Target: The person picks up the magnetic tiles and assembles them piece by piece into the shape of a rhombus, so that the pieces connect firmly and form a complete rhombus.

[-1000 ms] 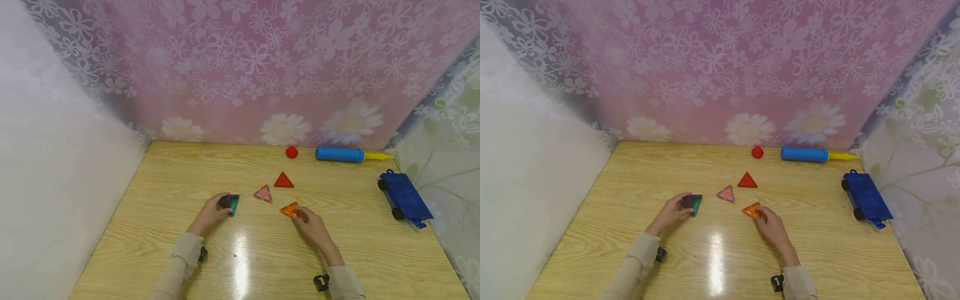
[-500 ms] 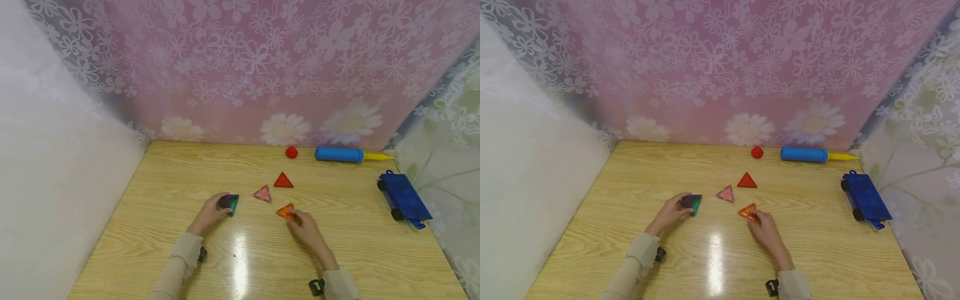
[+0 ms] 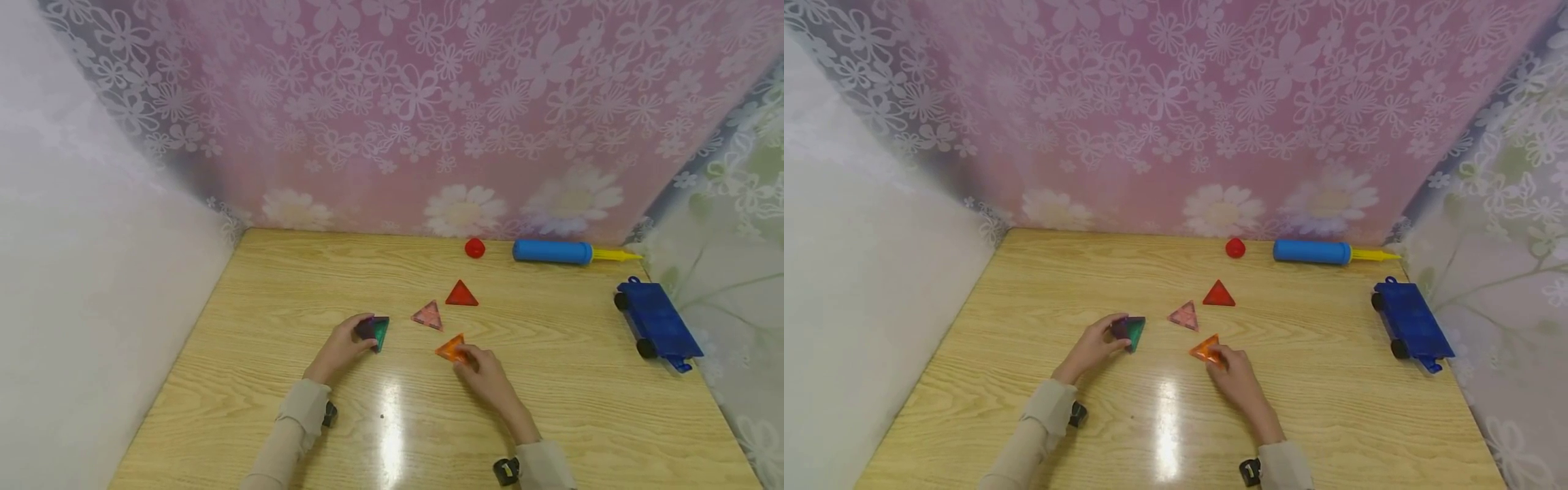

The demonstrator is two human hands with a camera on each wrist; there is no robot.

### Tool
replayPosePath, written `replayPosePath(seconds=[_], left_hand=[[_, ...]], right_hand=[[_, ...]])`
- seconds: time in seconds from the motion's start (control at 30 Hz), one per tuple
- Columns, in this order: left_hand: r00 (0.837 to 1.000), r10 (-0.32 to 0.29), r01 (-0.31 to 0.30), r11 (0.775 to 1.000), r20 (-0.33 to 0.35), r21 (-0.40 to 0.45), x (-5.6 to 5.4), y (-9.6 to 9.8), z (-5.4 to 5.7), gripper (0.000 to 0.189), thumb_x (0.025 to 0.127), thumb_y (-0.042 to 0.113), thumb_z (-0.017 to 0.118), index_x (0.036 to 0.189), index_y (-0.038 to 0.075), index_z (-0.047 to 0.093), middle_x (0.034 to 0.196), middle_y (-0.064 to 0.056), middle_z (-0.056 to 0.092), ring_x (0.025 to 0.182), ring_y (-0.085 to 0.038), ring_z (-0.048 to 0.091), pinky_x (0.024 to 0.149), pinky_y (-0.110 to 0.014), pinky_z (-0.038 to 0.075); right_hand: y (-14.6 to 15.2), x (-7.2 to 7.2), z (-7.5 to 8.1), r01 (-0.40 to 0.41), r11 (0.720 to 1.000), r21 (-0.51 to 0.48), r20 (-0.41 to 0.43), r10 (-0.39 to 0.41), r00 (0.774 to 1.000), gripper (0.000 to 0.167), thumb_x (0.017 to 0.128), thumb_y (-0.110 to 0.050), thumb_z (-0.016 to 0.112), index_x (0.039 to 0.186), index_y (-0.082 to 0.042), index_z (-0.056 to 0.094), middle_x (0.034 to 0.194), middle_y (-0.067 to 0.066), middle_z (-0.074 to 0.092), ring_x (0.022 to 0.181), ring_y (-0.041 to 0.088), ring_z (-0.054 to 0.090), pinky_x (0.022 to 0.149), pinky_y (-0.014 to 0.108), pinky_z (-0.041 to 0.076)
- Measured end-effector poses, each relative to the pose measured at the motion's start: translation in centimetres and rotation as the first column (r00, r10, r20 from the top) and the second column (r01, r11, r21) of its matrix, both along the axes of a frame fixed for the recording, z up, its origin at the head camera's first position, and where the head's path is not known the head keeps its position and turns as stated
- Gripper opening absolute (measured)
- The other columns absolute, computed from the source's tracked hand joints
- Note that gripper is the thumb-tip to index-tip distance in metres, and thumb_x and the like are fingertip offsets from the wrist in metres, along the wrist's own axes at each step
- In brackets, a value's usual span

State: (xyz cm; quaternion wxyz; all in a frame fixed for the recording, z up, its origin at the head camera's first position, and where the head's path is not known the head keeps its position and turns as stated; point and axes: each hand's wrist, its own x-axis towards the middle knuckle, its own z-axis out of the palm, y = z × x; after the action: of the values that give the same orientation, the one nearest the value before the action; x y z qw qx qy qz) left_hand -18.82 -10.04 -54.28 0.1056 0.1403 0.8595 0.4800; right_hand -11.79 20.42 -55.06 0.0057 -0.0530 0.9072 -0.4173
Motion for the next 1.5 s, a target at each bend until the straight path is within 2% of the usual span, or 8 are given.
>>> replayPosePath(seconds=[0.03, 0.17, 0.37, 0.57, 1.07, 1.33, 1.5], left_hand=[[1.000, 0.000, 0.000, 1.000, -0.002, -0.001, 0.0, 0.0, 0.0, 0.054, 0.086, 0.011, 0.069, 0.137, 0.007, 0.049, 0.137, -0.017, 0.050, 0.128, -0.034, 0.045, 0.105, -0.048, 0.038], [1.000, 0.000, 0.000, 1.000, -0.001, -0.010, -0.1, 0.0, 0.1, 0.054, 0.086, 0.011, 0.069, 0.137, 0.006, 0.049, 0.137, -0.017, 0.050, 0.128, -0.034, 0.045, 0.106, -0.048, 0.037], [1.000, -0.009, 0.009, 1.000, -0.012, -0.011, -0.2, -0.1, -0.1, 0.054, 0.087, 0.011, 0.069, 0.137, 0.006, 0.049, 0.137, -0.017, 0.050, 0.129, -0.034, 0.044, 0.106, -0.048, 0.037], [1.000, -0.012, 0.012, 1.000, -0.017, -0.004, -0.3, -0.1, -0.3, 0.054, 0.087, 0.011, 0.069, 0.137, 0.006, 0.049, 0.137, -0.018, 0.050, 0.128, -0.035, 0.044, 0.106, -0.049, 0.037], [1.000, 0.000, 0.000, 1.000, -0.014, -0.001, -0.2, -0.2, -0.4, 0.054, 0.087, 0.013, 0.069, 0.137, 0.007, 0.049, 0.137, -0.018, 0.050, 0.127, -0.035, 0.045, 0.105, -0.049, 0.038], [1.000, -0.007, 0.007, 1.000, -0.031, -0.010, -0.1, -0.1, -0.4, 0.056, 0.087, 0.012, 0.070, 0.137, 0.006, 0.048, 0.139, -0.018, 0.048, 0.128, -0.035, 0.044, 0.106, -0.049, 0.037], [0.995, -0.019, 0.020, 1.000, -0.098, 0.010, 0.1, 0.0, -0.1, 0.056, 0.089, 0.013, 0.068, 0.139, 0.003, 0.045, 0.141, -0.018, 0.045, 0.131, -0.037, 0.041, 0.106, -0.051, 0.036]], right_hand=[[-0.2, 0.0, 0.1, -0.003, 1.000, -0.005, 0.006, 0.003, 1.000, 0.029, 0.089, -0.013, 0.066, 0.116, -0.001, 0.064, 0.101, 0.013, 0.065, 0.082, 0.019, 0.048, 0.070, 0.033, 0.043], [-1.1, 0.2, 0.1, -0.019, 1.000, -0.007, 0.007, 0.019, 1.000, 0.029, 0.089, -0.013, 0.066, 0.116, -0.001, 0.064, 0.108, 0.015, 0.065, 0.087, 0.022, 0.051, 0.075, 0.036, 0.046], [-2.4, 0.3, 0.1, -0.033, 0.999, -0.018, -0.002, 0.033, 0.999, 0.028, 0.089, -0.012, 0.067, 0.115, -0.003, 0.065, 0.109, 0.014, 0.066, 0.089, 0.021, 0.051, 0.079, 0.038, 0.046], [-3.7, 0.5, 0.4, -0.054, 0.998, -0.029, 0.005, 0.054, 0.999, 0.026, 0.088, -0.010, 0.067, 0.113, -0.004, 0.066, 0.107, 0.012, 0.067, 0.084, 0.017, 0.048, 0.074, 0.033, 0.043], [-6.2, 1.1, 0.3, -0.117, 0.992, -0.050, 0.054, 0.120, 0.991, 0.026, 0.089, -0.016, 0.066, 0.113, -0.009, 0.066, 0.106, 0.007, 0.064, 0.087, 0.016, 0.045, 0.074, 0.029, 0.042], [-6.4, 1.3, 0.2, -0.121, 0.991, -0.061, 0.040, 0.124, 0.992, 0.027, 0.091, -0.016, 0.064, 0.116, -0.009, 0.065, 0.115, 0.008, 0.064, 0.095, 0.019, 0.050, 0.083, 0.039, 0.044], [-5.8, 1.2, -0.3, -0.088, 0.993, -0.077, 0.018, 0.089, 0.996, 0.030, 0.089, -0.013, 0.066, 0.118, -0.009, 0.065, 0.121, 0.006, 0.064, 0.108, 0.026, 0.053, 0.095, 0.048, 0.043]])
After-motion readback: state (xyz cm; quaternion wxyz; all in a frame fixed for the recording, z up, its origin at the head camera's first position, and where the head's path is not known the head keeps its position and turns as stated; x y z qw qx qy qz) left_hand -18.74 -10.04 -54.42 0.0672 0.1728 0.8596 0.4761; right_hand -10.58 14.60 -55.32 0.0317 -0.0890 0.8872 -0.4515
